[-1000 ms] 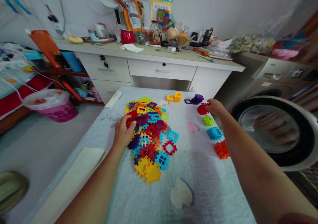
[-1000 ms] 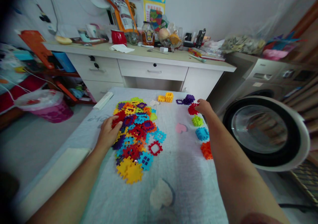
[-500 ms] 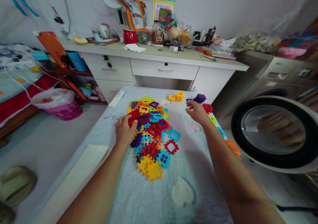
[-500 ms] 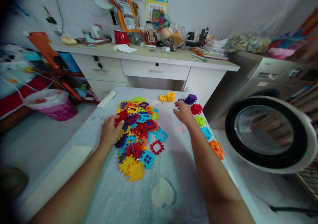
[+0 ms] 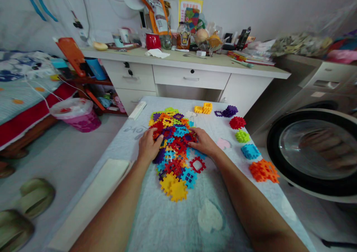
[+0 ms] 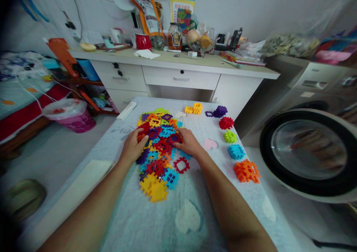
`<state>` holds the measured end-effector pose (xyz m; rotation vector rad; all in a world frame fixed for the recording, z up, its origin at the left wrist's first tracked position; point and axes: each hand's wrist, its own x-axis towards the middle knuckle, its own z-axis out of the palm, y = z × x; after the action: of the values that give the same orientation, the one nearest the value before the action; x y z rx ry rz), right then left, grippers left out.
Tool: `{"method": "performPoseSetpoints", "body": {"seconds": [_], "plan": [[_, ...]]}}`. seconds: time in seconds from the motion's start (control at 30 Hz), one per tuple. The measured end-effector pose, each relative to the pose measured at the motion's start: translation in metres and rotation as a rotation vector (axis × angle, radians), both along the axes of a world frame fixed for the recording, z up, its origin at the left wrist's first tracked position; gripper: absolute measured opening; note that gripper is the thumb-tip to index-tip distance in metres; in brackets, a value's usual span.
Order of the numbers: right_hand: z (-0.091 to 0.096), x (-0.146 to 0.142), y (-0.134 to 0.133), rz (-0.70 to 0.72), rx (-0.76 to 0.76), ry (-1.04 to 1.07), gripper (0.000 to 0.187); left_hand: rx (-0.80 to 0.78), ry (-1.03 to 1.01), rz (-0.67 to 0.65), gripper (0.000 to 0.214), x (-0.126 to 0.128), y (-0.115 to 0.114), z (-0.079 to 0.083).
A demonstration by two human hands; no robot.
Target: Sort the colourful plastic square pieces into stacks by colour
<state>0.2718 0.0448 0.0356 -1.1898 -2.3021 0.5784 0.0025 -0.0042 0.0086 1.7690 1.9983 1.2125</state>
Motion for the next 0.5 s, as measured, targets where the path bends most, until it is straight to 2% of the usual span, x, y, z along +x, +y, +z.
{"method": "performPoseSetpoints", "body": {"seconds": [0.2,0.37,0.5], "plan": [[0.005,0.016,0.001,-0.027,0.015,-0.071,0.041,0.045,-0.107,-0.057,0.042,0.004,-0.001,0.0],[0.004,0.031,0.008,-0.08,0.042,-0.135,0.041,0.039,-0.199,-0.148,0.043,0.008,-0.003,0.0],[0.005,0.039,0.011,-0.029,0.017,-0.169,0.045,0.056,-0.234,-0.149,0.041,0.008,-0.003,0.003]]}}
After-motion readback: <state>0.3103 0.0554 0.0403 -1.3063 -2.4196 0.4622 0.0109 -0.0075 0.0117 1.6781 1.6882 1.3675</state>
